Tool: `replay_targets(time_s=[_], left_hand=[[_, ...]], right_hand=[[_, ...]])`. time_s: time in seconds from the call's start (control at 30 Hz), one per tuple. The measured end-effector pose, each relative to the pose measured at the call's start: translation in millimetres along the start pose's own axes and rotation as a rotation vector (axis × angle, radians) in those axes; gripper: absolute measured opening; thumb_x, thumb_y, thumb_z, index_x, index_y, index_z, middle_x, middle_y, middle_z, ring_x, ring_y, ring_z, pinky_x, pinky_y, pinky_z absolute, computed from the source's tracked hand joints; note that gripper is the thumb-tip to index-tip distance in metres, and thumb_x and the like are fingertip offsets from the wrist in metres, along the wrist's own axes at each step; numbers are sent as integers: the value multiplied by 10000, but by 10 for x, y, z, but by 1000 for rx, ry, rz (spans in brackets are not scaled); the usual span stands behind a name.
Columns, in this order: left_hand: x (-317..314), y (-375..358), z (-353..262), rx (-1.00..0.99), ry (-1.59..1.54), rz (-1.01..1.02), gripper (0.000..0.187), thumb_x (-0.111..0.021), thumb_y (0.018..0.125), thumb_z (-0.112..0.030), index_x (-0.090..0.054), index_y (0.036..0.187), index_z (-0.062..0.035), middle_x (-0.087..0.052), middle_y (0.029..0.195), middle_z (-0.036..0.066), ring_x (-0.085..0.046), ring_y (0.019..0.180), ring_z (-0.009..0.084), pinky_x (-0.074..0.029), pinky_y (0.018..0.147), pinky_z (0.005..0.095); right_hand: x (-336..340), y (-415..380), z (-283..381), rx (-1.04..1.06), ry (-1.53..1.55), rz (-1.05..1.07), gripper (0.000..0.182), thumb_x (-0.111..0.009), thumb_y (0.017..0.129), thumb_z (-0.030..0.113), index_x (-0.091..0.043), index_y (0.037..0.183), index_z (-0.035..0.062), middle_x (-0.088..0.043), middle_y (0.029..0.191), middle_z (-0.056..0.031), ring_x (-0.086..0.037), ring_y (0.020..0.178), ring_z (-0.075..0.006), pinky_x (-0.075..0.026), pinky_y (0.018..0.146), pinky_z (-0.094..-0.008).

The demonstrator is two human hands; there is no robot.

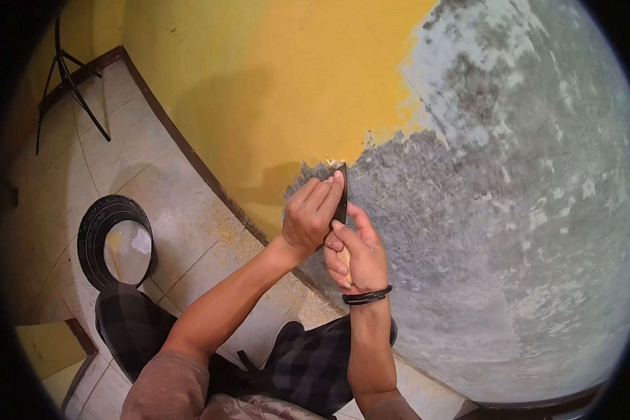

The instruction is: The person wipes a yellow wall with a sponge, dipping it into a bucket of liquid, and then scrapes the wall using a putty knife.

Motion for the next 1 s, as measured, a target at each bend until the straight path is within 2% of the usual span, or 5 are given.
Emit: replay_targets(time_s=[0.17, 0.43, 0.67, 0.7, 1.0], left_hand=[[-75, -94, 165, 2, 98, -26, 649, -441, 838, -466, -538, 1072, 132, -536, 784, 170, -534, 655, 280, -461, 558, 357], [3, -157, -38, -33, 24, -57, 561, -418, 891, -406, -579, 1075, 100, -622, 938, 185, -607, 753, 300, -509, 660, 349], [-37, -117, 7, -34, 67, -132, 605, -397, 895, -463, -600, 1024, 92, -625, 887, 177, -620, 773, 308, -509, 653, 352], [-49, -127, 60, -17, 107, -116, 468, -486, 860, -342, -605, 1005, 86, -618, 875, 182, -624, 824, 317, -522, 674, 351], [-29, -99, 102, -73, -51, -66, 412, -579, 759, -222, -590, 1036, 82, -617, 920, 182, -608, 756, 310, -514, 634, 347]], right_hand=[[-112, 176, 64, 18, -7, 50, 368, -474, 904, 88, -382, 1258, 120, -441, 661, -33, -362, 374, -72, -242, 270, -199], [-4, -11, 48, 94, 27, -10, 405, -467, 906, 78, -370, 1296, 127, -464, 673, -37, -355, 363, -74, -245, 266, -199], [53, 94, 49, 24, 54, 20, 398, -482, 908, 76, -368, 1287, 124, -458, 671, -50, -374, 359, -81, -250, 267, -208], [13, 164, 64, 20, 61, 41, 397, -482, 908, 79, -371, 1287, 118, -455, 666, -44, -371, 360, -79, -249, 268, -211], [-29, 53, 44, 82, 64, 0, 396, -485, 902, 78, -350, 1274, 72, -463, 656, -41, -374, 355, -77, -232, 272, -211]])
Point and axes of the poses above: each hand's wrist, its own y-axis towards the middle knuckle, its own x-axis out of the back of the hand, z = x × y, the point moved 9 cm from there along y, towards the middle knuckle
